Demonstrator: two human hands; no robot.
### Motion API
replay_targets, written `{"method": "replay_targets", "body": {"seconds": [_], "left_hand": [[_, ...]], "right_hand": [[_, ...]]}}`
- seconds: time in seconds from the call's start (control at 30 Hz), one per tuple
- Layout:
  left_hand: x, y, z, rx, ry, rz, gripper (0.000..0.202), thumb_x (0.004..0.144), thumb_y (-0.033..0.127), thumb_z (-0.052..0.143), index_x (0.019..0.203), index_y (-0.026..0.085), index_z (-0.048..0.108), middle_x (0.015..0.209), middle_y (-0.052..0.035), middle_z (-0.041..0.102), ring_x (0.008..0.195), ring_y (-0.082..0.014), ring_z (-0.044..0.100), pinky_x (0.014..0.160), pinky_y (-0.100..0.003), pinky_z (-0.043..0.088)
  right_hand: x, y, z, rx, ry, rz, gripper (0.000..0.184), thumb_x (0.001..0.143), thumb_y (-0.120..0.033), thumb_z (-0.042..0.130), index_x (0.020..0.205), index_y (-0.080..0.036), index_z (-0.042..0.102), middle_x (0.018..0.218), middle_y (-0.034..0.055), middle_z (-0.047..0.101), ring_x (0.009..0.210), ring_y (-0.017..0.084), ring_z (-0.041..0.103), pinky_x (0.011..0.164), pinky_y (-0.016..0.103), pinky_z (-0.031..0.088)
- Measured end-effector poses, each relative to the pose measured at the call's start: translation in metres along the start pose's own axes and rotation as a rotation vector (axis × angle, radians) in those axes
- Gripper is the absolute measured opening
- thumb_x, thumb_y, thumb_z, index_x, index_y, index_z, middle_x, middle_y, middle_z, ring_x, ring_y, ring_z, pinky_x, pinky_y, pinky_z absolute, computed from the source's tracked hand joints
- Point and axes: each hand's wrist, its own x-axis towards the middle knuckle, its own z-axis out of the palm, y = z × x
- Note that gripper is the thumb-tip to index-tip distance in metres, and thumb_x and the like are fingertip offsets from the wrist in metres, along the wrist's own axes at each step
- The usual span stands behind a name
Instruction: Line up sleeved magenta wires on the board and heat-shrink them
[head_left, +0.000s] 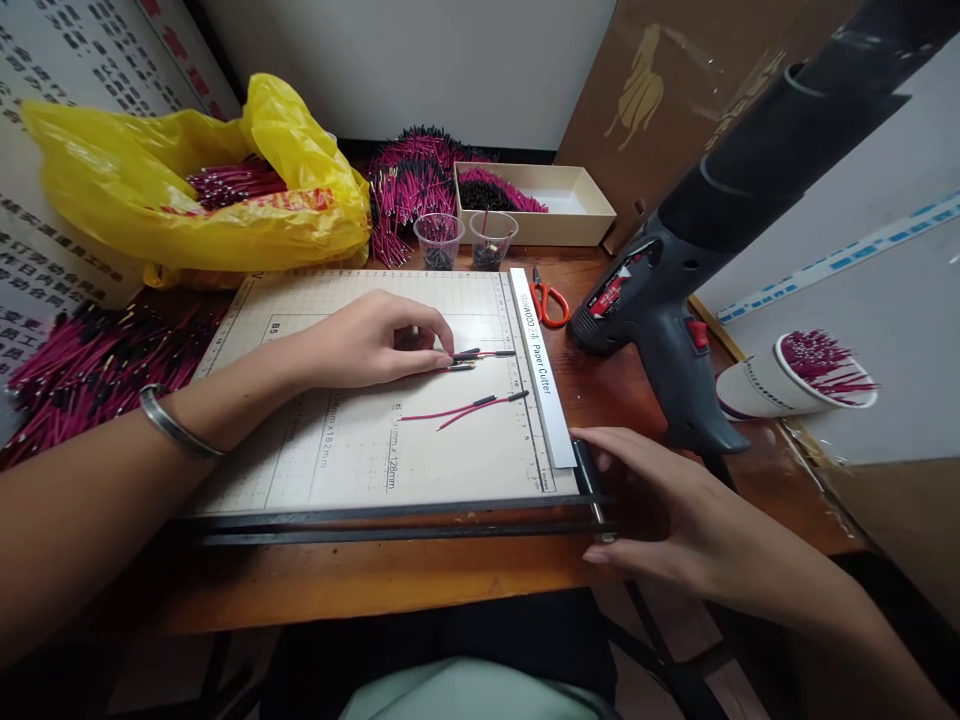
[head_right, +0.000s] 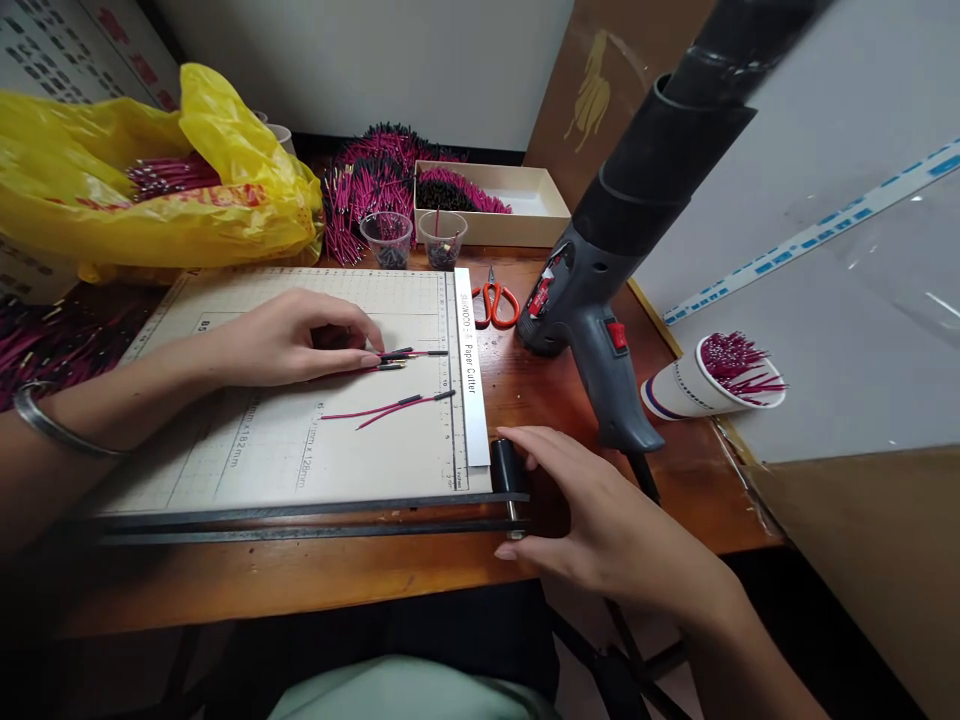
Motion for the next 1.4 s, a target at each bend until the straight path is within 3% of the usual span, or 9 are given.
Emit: {"method": "replay_targets", "body": {"seconds": [0.13, 0.23, 0.47, 0.83, 1.03, 1.4], "left_hand": [[0.000, 0.000, 0.000, 0.004, 0.002, -0.007, 0.023, 0.090, 0.038, 0.065, 0.093, 0.018, 0.077, 0.086, 0.0010, 0.078, 0.073, -0.0102, 0.066, 0.070, -0.020, 0.047], [0.001, 0.001, 0.000, 0.000, 0.000, -0.011, 0.023, 0.090, 0.038, 0.065, 0.092, 0.018, 0.077, 0.085, 0.0015, 0.078, 0.073, -0.0098, 0.065, 0.070, -0.020, 0.047], [0.001, 0.002, 0.000, 0.008, 0.001, -0.025, 0.025, 0.089, 0.040, 0.064, 0.092, 0.019, 0.077, 0.085, 0.0016, 0.078, 0.072, -0.0097, 0.065, 0.069, -0.019, 0.047], [0.001, 0.001, 0.000, 0.018, -0.007, -0.032, 0.026, 0.090, 0.041, 0.064, 0.094, 0.019, 0.077, 0.086, 0.0011, 0.078, 0.074, -0.0096, 0.066, 0.070, -0.019, 0.046], [0.001, 0.001, 0.000, 0.032, -0.033, -0.048, 0.030, 0.090, 0.043, 0.061, 0.095, 0.018, 0.077, 0.088, -0.0009, 0.078, 0.074, -0.0113, 0.065, 0.070, -0.021, 0.046], [0.002, 0.004, -0.002, 0.059, -0.059, -0.075, 0.033, 0.090, 0.045, 0.059, 0.096, 0.018, 0.077, 0.087, -0.0030, 0.077, 0.073, -0.0128, 0.064, 0.069, -0.023, 0.045]], "right_hand": [[0.009, -0.006, -0.003, 0.086, 0.005, 0.031, 0.063, 0.078, -0.039, 0.083, 0.135, -0.024, 0.059, 0.118, 0.0060, 0.071, 0.095, 0.018, 0.070, 0.083, 0.031, 0.063], [0.013, -0.007, -0.002, 0.116, 0.029, 0.019, 0.054, 0.078, -0.036, 0.082, 0.127, -0.024, 0.062, 0.107, 0.0027, 0.071, 0.085, 0.014, 0.067, 0.075, 0.027, 0.060], [0.015, -0.005, -0.002, 0.142, 0.016, 0.007, 0.053, 0.077, -0.034, 0.084, 0.124, -0.023, 0.062, 0.107, 0.0027, 0.070, 0.088, 0.014, 0.067, 0.074, 0.026, 0.057], [0.016, -0.001, 0.002, 0.021, 0.083, -0.150, 0.050, 0.079, -0.029, 0.079, 0.123, -0.021, 0.056, 0.117, 0.0060, 0.069, 0.100, 0.018, 0.068, 0.082, 0.029, 0.057], [0.020, -0.003, 0.004, 0.062, 0.100, -0.143, 0.044, 0.078, -0.025, 0.076, 0.117, -0.019, 0.057, 0.096, 0.0017, 0.066, 0.076, 0.012, 0.059, 0.067, 0.025, 0.052], [0.021, 0.001, 0.008, 0.088, 0.146, -0.215, 0.052, 0.078, -0.026, 0.081, 0.125, -0.021, 0.059, 0.107, 0.0047, 0.068, 0.084, 0.014, 0.062, 0.072, 0.024, 0.054]]}}
